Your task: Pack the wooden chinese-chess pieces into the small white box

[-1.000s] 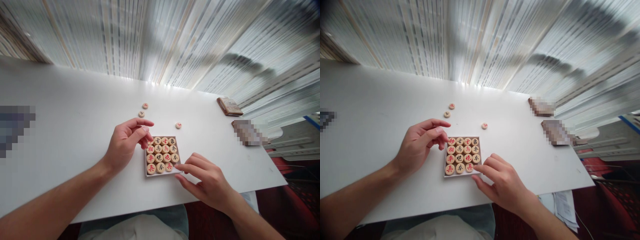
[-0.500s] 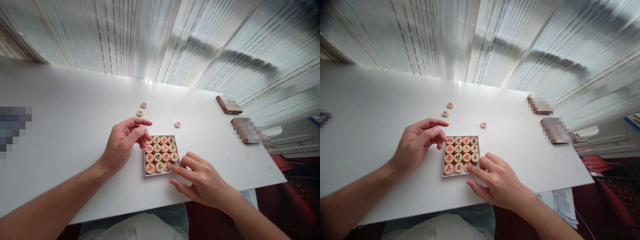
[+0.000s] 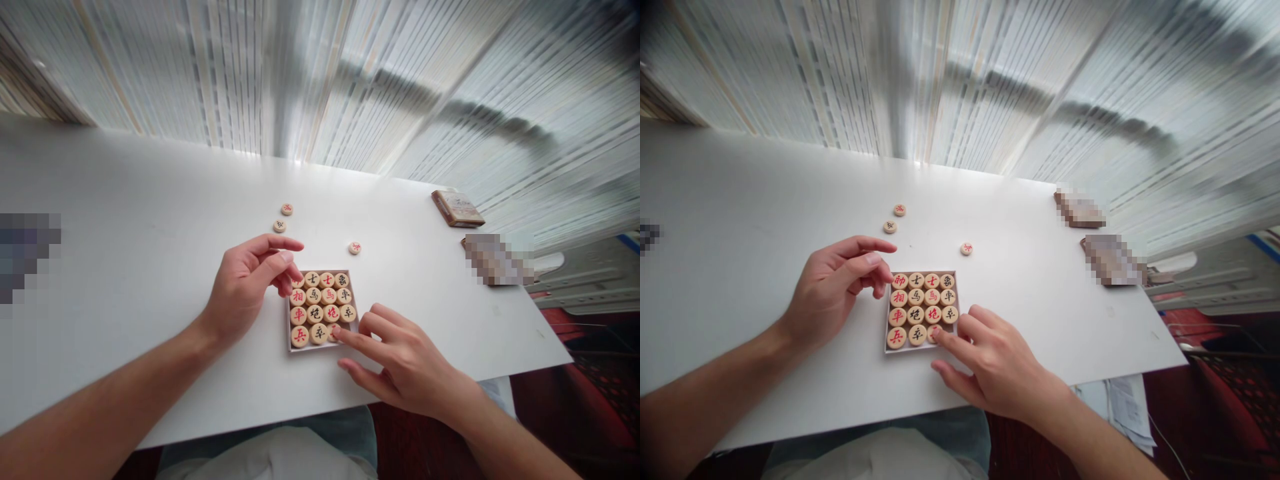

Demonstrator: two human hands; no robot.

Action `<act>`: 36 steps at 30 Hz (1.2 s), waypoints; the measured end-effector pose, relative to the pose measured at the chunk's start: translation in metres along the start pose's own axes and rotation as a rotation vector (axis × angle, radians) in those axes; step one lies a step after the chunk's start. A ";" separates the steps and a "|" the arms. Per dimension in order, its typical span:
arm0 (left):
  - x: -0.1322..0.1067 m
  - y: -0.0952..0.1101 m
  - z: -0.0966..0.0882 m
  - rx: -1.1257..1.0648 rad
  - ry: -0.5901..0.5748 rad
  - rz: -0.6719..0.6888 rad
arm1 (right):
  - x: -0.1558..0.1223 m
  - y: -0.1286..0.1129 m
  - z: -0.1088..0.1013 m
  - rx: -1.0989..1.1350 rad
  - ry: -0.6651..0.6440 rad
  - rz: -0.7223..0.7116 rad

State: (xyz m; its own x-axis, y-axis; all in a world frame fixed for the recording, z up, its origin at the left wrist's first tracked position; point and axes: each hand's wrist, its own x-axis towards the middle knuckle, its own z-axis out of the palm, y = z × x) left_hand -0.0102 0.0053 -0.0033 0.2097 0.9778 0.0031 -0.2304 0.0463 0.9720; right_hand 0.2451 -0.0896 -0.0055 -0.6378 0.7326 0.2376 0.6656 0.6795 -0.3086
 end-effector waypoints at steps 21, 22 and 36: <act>-0.001 0.002 0.000 0.020 0.012 -0.005 | 0.001 -0.007 0.002 -0.033 0.010 0.010; -0.001 0.002 0.000 0.020 0.012 -0.005 | 0.001 -0.007 0.002 -0.036 0.011 0.008; 0.013 0.010 -0.016 0.095 0.132 0.092 | 0.015 0.006 -0.020 -0.036 0.125 0.016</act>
State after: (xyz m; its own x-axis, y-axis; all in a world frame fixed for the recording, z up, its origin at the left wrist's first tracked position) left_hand -0.0250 0.0216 0.0026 0.0641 0.9956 0.0681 -0.1512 -0.0577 0.9868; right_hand 0.2472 -0.0742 0.0141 -0.5747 0.7413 0.3467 0.6907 0.6666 -0.2803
